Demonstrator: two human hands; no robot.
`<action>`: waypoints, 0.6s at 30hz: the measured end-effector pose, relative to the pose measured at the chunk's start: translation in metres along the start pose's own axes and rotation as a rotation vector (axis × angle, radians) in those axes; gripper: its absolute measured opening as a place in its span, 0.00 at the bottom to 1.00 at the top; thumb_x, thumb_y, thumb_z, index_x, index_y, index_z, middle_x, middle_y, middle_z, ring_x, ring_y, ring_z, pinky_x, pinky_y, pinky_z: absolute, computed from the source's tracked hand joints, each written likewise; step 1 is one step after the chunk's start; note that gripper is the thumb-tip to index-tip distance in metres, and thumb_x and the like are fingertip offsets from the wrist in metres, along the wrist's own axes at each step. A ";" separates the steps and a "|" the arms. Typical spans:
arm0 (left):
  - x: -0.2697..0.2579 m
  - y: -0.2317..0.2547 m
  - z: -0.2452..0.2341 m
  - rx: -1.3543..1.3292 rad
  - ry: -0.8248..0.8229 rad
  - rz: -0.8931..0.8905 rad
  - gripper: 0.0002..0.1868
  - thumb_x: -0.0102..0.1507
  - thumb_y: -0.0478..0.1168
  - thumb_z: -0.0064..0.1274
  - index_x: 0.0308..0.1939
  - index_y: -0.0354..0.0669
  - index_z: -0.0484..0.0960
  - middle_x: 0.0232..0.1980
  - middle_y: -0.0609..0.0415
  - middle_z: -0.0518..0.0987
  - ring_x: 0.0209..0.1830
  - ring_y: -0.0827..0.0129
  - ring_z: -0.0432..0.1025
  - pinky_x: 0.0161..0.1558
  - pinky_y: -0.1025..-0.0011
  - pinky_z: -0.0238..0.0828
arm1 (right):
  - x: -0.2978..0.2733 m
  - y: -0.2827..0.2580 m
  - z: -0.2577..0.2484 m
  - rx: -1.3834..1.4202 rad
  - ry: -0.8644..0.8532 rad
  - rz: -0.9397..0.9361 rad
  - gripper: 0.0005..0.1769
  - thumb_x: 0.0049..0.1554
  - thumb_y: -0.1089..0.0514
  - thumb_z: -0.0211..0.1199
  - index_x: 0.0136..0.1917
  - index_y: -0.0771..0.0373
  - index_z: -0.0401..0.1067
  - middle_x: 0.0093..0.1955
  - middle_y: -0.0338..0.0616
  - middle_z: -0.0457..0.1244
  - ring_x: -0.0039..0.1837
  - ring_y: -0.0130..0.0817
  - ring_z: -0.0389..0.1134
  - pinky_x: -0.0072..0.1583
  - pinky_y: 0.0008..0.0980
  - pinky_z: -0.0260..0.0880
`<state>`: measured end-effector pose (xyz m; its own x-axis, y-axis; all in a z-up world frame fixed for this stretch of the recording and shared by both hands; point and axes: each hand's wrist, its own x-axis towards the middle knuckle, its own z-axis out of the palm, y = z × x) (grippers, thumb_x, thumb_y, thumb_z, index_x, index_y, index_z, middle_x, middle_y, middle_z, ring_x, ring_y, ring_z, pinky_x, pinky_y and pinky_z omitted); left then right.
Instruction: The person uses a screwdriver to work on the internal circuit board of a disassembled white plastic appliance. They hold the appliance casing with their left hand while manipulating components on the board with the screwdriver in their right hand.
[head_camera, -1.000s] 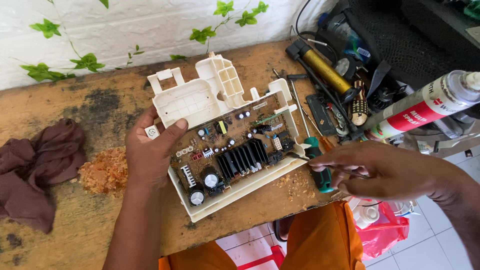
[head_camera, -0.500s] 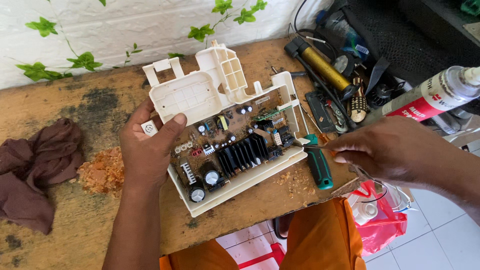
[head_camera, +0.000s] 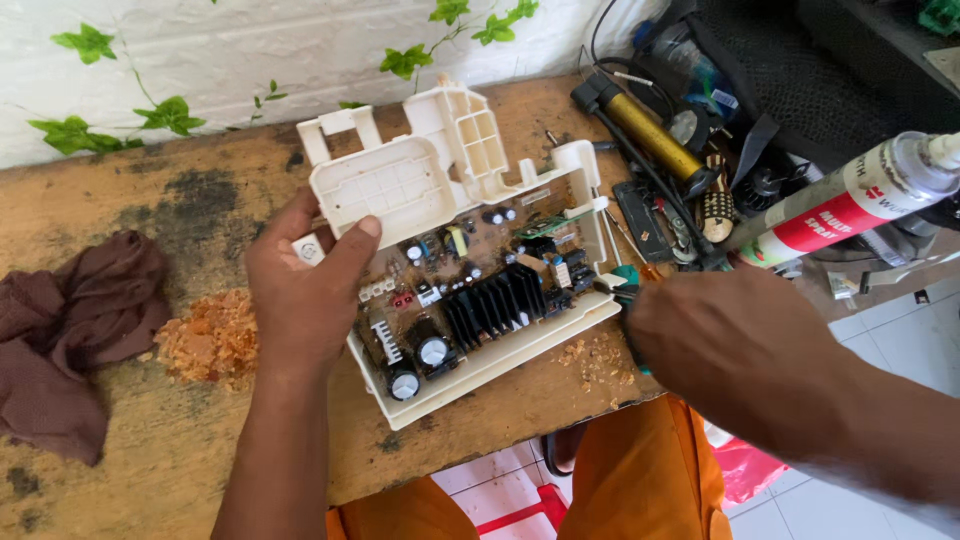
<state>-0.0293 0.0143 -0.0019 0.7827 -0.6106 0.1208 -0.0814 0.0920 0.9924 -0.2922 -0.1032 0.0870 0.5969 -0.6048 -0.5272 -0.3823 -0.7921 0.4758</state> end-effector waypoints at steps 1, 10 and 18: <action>0.001 0.001 0.001 -0.001 0.003 -0.003 0.22 0.60 0.37 0.60 0.59 0.46 0.83 0.46 0.64 0.83 0.36 0.82 0.67 0.33 0.78 0.75 | 0.004 -0.001 -0.006 -0.003 -0.001 -0.003 0.14 0.63 0.62 0.49 0.36 0.53 0.66 0.30 0.31 0.63 0.35 0.33 0.69 0.39 0.41 0.72; 0.002 0.009 0.004 -0.003 -0.062 0.039 0.19 0.59 0.34 0.56 0.54 0.45 0.85 0.43 0.63 0.84 0.39 0.82 0.74 0.43 0.80 0.76 | 0.025 0.004 -0.017 -0.144 -0.160 0.003 0.11 0.67 0.58 0.51 0.43 0.56 0.69 0.34 0.32 0.65 0.37 0.31 0.69 0.39 0.36 0.75; 0.003 0.008 0.002 0.067 -0.021 -0.003 0.19 0.58 0.36 0.55 0.53 0.46 0.87 0.39 0.68 0.80 0.34 0.84 0.66 0.39 0.79 0.69 | 0.038 0.014 -0.001 -0.150 -0.146 -0.042 0.11 0.70 0.56 0.43 0.44 0.50 0.60 0.33 0.26 0.50 0.35 0.22 0.51 0.35 0.28 0.59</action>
<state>-0.0290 0.0118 0.0065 0.7702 -0.6269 0.1177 -0.1208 0.0379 0.9920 -0.2742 -0.1376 0.0742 0.4976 -0.5854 -0.6401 -0.2429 -0.8024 0.5451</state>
